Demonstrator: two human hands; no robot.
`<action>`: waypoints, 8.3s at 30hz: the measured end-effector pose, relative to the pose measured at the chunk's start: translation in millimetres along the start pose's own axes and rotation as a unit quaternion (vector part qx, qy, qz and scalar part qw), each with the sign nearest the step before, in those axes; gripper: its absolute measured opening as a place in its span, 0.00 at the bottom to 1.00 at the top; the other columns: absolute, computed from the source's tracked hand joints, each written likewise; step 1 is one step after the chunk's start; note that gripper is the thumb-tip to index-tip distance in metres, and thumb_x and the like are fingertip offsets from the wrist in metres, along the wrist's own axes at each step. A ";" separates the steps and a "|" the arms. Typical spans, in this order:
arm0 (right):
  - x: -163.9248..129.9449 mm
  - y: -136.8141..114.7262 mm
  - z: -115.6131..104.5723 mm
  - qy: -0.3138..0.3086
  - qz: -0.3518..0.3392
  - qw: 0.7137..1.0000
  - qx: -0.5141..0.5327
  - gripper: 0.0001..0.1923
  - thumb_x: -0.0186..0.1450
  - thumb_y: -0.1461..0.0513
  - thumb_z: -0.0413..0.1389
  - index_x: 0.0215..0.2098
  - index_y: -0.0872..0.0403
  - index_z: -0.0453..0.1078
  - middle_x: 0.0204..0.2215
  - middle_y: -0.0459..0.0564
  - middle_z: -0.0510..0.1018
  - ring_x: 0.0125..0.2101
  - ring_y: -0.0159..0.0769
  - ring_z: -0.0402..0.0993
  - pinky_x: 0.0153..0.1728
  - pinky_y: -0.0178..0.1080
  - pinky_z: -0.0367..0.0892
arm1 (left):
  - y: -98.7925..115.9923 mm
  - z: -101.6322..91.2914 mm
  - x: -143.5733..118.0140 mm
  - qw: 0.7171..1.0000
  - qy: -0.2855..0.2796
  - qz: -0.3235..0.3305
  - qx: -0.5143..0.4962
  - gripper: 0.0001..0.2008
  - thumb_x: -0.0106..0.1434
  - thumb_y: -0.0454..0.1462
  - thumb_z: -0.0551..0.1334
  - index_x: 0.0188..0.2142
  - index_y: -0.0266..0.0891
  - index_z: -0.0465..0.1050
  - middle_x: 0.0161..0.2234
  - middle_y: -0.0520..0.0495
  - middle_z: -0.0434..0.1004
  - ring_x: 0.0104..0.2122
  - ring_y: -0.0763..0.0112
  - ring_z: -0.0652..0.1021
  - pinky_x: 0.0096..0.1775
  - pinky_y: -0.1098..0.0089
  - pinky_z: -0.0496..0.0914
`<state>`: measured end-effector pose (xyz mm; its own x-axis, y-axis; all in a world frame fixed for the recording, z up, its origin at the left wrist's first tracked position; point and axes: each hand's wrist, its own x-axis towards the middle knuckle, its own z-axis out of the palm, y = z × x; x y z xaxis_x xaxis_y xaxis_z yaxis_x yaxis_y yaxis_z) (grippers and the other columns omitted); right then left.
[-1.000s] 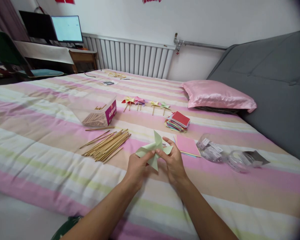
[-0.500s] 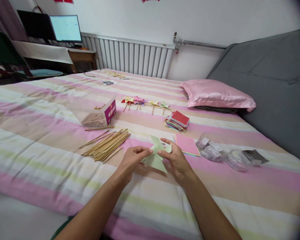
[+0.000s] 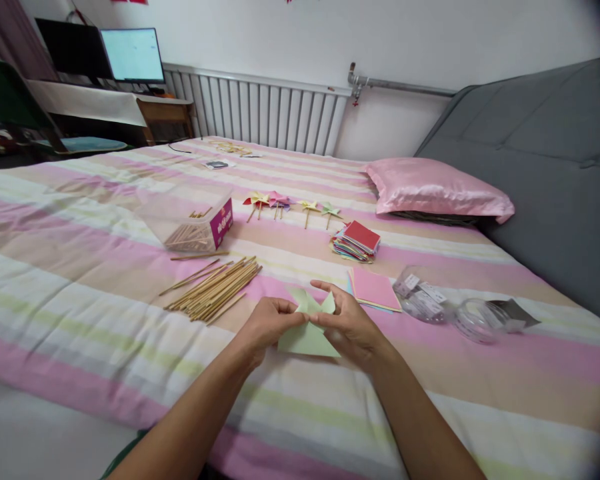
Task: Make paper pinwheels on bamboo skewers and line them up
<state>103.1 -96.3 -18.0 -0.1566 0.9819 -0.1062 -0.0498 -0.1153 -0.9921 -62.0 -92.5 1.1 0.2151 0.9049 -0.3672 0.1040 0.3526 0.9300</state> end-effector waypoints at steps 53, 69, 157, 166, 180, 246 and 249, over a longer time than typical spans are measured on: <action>0.5 13.4 15.9 -0.060 -0.264 0.927 -0.260 0.17 0.58 0.66 0.54 0.44 0.46 0.73 0.33 0.46 0.81 0.23 0.31 0.73 0.27 0.35 0.68 | -0.5 -5.7 13.4 0.937 0.121 -0.017 -0.328 0.08 0.43 0.32 0.67 0.25 0.30 0.73 0.19 0.49 0.74 0.20 0.73 0.73 0.26 0.73 0.68; 1.2 9.8 28.3 0.066 -0.147 0.985 -0.058 0.09 0.56 0.56 0.60 0.28 0.53 0.73 0.22 0.47 0.78 0.21 0.35 0.75 0.23 0.36 0.67 | -4.5 6.4 5.1 0.950 0.116 0.071 -0.282 0.10 0.45 0.37 0.68 0.19 0.35 0.69 0.14 0.57 0.65 0.16 0.81 0.64 0.20 0.77 0.56; 41.4 43.2 -32.2 0.161 -0.100 0.945 -0.265 0.13 0.58 0.61 0.52 0.38 0.57 0.73 0.26 0.51 0.80 0.28 0.37 0.78 0.32 0.39 0.72 | -3.8 0.8 9.5 0.956 0.212 0.097 -0.177 0.08 0.44 0.38 0.67 0.19 0.34 0.72 0.15 0.56 0.66 0.16 0.81 0.62 0.20 0.77 0.54; 41.8 43.7 -31.3 0.175 -0.095 0.959 -0.199 0.12 0.57 0.62 0.52 0.36 0.56 0.73 0.28 0.51 0.81 0.32 0.38 0.79 0.36 0.41 0.73 | -6.7 -0.1 12.0 0.955 0.210 0.095 -0.185 0.09 0.44 0.39 0.67 0.20 0.35 0.72 0.16 0.56 0.67 0.17 0.81 0.63 0.21 0.77 0.55; 41.3 44.0 -31.1 0.161 -0.106 0.953 -0.232 0.12 0.57 0.66 0.49 0.35 0.55 0.74 0.30 0.51 0.80 0.31 0.36 0.78 0.36 0.40 0.73 | -3.3 0.4 10.1 0.955 0.211 0.099 -0.185 0.07 0.43 0.38 0.66 0.19 0.36 0.72 0.15 0.56 0.67 0.17 0.81 0.63 0.20 0.77 0.55; 4.5 -7.3 0.0 0.114 -0.216 0.968 -0.060 0.05 0.60 0.59 0.56 0.32 0.52 0.69 0.27 0.45 0.74 0.25 0.29 0.65 0.25 0.33 0.61 | -7.2 6.4 10.2 0.960 0.210 0.134 -0.128 0.09 0.45 0.39 0.67 0.22 0.33 0.76 0.19 0.51 0.74 0.21 0.77 0.69 0.24 0.76 0.59; -3.2 -10.0 9.9 0.092 -0.248 0.956 -0.125 0.03 0.60 0.60 0.57 0.30 0.52 0.71 0.28 0.45 0.73 0.27 0.30 0.65 0.30 0.35 0.61 | -7.8 9.3 8.5 0.961 0.199 0.154 -0.117 0.08 0.46 0.38 0.67 0.22 0.33 0.76 0.18 0.51 0.74 0.20 0.77 0.69 0.24 0.76 0.60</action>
<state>94.4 -99.8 -7.2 0.0015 0.9188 0.3948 0.1680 0.3889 -0.9058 -51.9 -89.8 -9.5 -0.1929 0.9779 -0.0812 -0.1371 0.0551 0.9890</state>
